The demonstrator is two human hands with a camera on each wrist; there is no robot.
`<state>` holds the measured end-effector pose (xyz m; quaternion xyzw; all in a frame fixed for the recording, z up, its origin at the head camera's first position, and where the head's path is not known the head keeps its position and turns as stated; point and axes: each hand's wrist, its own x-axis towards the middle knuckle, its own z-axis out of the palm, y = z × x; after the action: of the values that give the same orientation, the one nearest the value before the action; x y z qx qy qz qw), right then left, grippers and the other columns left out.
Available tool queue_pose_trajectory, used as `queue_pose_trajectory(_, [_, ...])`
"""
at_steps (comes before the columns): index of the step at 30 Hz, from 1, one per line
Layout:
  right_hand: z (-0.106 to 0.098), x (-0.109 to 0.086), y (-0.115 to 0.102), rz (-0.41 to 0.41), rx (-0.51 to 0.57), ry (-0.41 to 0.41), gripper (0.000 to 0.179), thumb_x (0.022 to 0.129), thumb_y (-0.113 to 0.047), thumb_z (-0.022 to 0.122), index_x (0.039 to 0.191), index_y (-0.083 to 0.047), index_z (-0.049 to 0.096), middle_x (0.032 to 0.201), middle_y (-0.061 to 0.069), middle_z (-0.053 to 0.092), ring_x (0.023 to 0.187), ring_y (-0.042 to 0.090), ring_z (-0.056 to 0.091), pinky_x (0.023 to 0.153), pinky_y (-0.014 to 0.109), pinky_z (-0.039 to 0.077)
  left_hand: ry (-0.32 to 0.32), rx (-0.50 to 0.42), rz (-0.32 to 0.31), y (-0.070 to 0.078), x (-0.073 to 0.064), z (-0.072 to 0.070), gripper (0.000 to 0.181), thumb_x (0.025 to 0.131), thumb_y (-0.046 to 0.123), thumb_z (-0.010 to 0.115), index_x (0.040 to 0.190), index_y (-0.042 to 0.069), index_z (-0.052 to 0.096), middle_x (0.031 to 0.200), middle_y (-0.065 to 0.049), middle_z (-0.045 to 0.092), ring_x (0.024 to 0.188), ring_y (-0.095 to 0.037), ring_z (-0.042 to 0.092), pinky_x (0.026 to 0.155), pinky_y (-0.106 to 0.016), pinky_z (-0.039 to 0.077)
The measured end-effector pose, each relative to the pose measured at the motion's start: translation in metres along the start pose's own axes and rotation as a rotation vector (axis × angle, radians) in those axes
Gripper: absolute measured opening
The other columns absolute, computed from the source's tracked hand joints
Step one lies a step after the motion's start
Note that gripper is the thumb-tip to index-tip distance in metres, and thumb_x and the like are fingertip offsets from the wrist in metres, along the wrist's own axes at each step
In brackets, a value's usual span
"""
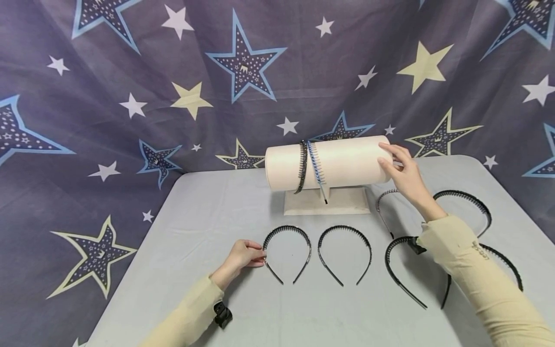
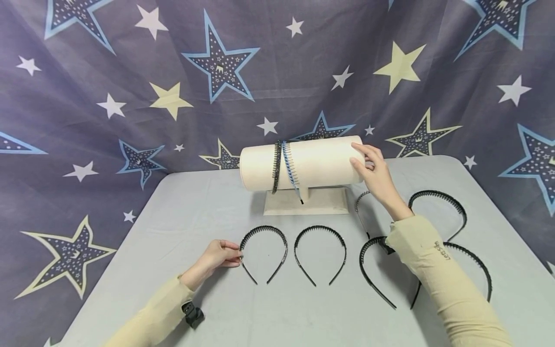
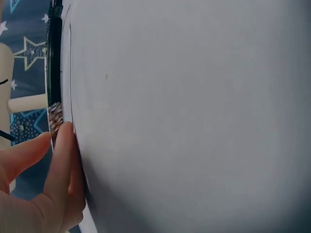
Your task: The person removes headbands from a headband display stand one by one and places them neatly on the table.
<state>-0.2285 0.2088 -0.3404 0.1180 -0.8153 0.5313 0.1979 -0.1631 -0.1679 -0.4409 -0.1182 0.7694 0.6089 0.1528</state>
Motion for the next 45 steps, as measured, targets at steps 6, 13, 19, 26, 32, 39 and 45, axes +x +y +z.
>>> queue_pose_trajectory(6, [0.001,0.0,0.0,0.005,0.0,-0.004,0.04,0.09,-0.011,0.049,0.127,0.003,0.043,0.126,0.022,0.034,0.095,0.005,0.04,0.074,0.004,0.038,0.072,0.098,0.112,0.0,0.004,-0.002,0.017,0.074,-0.006,0.059,0.089,-0.012,0.055,0.068,-0.012,0.061,0.056,-0.018,0.061,0.058,-0.032,0.056])
queue_pose_trajectory(13, [0.001,0.001,0.0,-0.006,0.003,0.011,0.039,0.09,-0.009,0.05,0.126,0.003,0.044,0.125,0.021,0.035,0.093,0.003,0.04,0.073,0.004,0.038,0.121,0.233,0.251,0.013,0.005,0.005,0.024,0.075,0.003,0.063,0.095,-0.009,0.058,0.073,-0.011,0.06,0.062,-0.024,0.061,0.059,-0.029,0.055])
queue_pose_trajectory(19, [0.001,0.0,0.0,0.001,0.001,0.005,0.039,0.09,-0.01,0.049,0.126,0.003,0.043,0.125,0.022,0.035,0.094,0.003,0.04,0.073,0.003,0.038,0.15,0.346,0.434,0.025,0.005,0.015,0.022,0.075,0.005,0.064,0.094,-0.006,0.06,0.078,-0.011,0.063,0.068,-0.018,0.058,0.062,-0.024,0.051])
queue_pose_trajectory(26, [0.001,0.001,0.0,-0.008,0.005,0.012,0.039,0.089,-0.009,0.05,0.126,0.003,0.044,0.124,0.021,0.036,0.093,0.003,0.04,0.074,0.003,0.038,0.159,0.342,0.537,0.043,0.008,0.03,0.018,0.076,0.003,0.062,0.092,-0.004,0.06,0.081,-0.012,0.063,0.072,-0.022,0.06,0.064,-0.026,0.052])
queue_pose_trajectory(32, [0.001,0.001,0.001,-0.004,0.001,0.015,0.039,0.089,-0.009,0.05,0.126,0.003,0.045,0.124,0.02,0.036,0.093,0.002,0.04,0.074,0.003,0.038,0.151,0.334,0.582,0.058,0.009,0.044,0.018,0.078,0.005,0.063,0.094,-0.002,0.059,0.088,-0.014,0.063,0.077,-0.023,0.059,0.068,-0.027,0.053])
queue_pose_trajectory(39, [0.002,0.001,0.0,0.002,-0.006,0.009,0.039,0.09,-0.01,0.049,0.126,0.003,0.044,0.125,0.022,0.035,0.094,0.003,0.04,0.074,0.003,0.037,0.19,0.365,0.637,0.073,0.009,0.058,0.019,0.078,0.007,0.063,0.095,0.0,0.059,0.091,-0.011,0.062,0.077,-0.021,0.058,0.069,-0.027,0.052])
queue_pose_trajectory(45, [0.002,0.001,0.0,-0.004,0.003,0.018,0.039,0.089,-0.008,0.05,0.126,0.004,0.044,0.124,0.021,0.036,0.092,0.001,0.04,0.074,0.003,0.038,0.219,0.338,0.693,0.085,0.01,0.067,0.02,0.08,0.01,0.063,0.097,0.001,0.057,0.094,-0.01,0.06,0.08,-0.019,0.057,0.071,-0.023,0.051])
